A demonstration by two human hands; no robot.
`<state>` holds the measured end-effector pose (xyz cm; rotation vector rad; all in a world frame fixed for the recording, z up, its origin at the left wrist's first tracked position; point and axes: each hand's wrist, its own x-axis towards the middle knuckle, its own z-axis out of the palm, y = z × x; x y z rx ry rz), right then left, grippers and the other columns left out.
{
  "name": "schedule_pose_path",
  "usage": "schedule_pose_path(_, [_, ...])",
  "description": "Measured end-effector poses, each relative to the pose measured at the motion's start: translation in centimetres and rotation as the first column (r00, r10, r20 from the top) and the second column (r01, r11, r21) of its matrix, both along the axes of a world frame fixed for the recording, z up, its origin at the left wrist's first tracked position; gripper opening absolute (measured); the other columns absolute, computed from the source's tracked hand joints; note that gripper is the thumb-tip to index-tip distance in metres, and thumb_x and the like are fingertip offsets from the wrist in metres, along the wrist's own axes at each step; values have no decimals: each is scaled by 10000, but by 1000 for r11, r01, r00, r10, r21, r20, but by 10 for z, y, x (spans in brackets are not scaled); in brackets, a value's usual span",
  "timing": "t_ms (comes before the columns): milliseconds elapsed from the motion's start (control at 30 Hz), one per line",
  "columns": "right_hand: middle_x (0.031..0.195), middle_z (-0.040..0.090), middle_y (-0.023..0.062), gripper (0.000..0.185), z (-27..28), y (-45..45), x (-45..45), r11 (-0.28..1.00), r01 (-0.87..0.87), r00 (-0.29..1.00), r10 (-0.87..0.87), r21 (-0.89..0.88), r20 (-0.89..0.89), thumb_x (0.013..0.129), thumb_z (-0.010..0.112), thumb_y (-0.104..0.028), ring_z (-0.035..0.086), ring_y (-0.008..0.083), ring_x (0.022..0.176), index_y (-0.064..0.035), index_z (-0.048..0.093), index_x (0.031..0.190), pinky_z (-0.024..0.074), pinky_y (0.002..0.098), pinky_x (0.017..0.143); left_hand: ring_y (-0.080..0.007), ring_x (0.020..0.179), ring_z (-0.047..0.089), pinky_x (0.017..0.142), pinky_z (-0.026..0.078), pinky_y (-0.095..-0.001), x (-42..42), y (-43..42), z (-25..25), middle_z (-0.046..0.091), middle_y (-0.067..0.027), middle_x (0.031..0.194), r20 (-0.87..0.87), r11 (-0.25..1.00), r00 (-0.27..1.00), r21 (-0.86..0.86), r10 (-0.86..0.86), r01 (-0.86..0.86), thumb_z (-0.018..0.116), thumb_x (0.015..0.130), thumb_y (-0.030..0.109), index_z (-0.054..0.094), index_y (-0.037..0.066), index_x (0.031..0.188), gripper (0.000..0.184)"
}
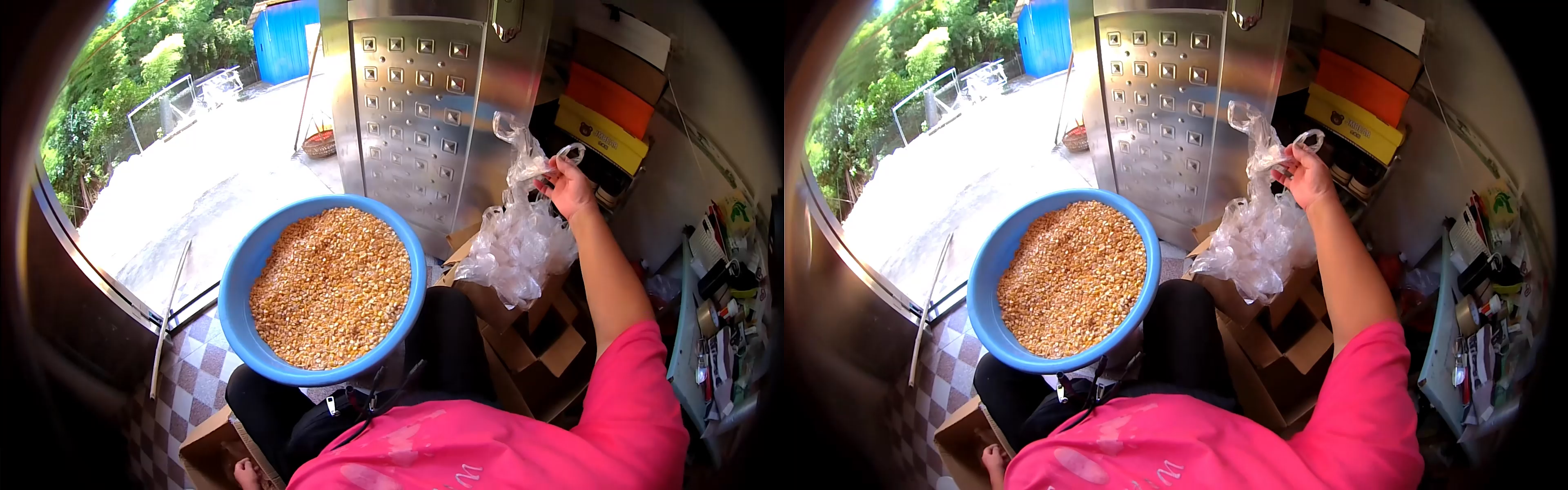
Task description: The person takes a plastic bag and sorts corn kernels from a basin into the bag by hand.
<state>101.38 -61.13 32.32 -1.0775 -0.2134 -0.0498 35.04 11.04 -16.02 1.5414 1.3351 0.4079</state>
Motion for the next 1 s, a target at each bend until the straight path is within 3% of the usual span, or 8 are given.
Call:
schedule_pose_path(33, [881,586,4,95,7,8,-5,999,-39,999,40,-9,15,866,571,-217,544,191,880,-124,568,846,459,439,792,-116,525,530,415,453,-256,51,-66,106,552,-12,745,20,995,997,63,80,-81,494,869,135,563,62,977,148])
schedule_pose_path(200, [869,596,4,122,32,62,-25,968,-232,966,240,-92,94,881,549,-217,570,174,880,-112,573,824,459,421,828,-37,601,470,492,390,-178,148,-51,226,520,40,738,357,941,933,297,48,-162,494,907,137,569,69,958,113])
schedule_pose_path(400, [891,618,73,146,33,165,-59,887,-431,877,455,-165,155,900,519,-168,594,199,865,-48,597,869,467,375,824,-70,704,531,594,430,-203,287,-96,361,579,-4,832,558,903,769,427,-313,57,540,908,178,582,52,1021,174])
schedule_pose_path(533, [899,620,62,165,9,244,-87,770,-587,771,626,-251,117,916,518,-165,581,154,880,-30,613,922,434,305,863,-87,754,558,625,458,-224,373,-138,407,607,-27,893,682,872,544,357,-488,334,558,909,228,543,37,1114,281])
schedule_pose_path(633, [945,569,82,111,-26,298,-114,649,-636,689,721,-418,72,895,532,-106,545,170,902,-17,585,855,416,318,856,-163,934,557,683,495,-271,418,-157,423,528,-135,1148,686,776,420,348,-593,527,635,839,379,289,39,1365,716])
schedule_pose_path(733, [957,570,79,179,-52,333,-130,433,-619,536,843,-655,51,908,521,-134,550,179,919,15,609,952,429,309,843,-225,957,568,694,511,-309,441,-165,415,445,-210,1256,677,704,367,320,-638,634,712,742,458,163,63,1426,962])
schedule_pose_path(900, [884,577,61,87,-66,366,-136,264,-400,420,904,-878,81,873,541,-83,569,162,843,-21,581,918,447,298,751,-90,858,549,640,466,-246,431,-140,367,569,-35,1008,678,501,240,217,-695,838,666,804,427,450,62,1264,627])
schedule_pose_path(1000, [864,569,90,102,-71,375,-139,229,-180,346,925,-957,157,808,564,-19,572,212,807,-28,577,909,448,311,698,-62,763,534,611,449,-223,427,-136,363,561,15,857,689,630,371,159,-623,760,654,834,360,527,49,1171,476])
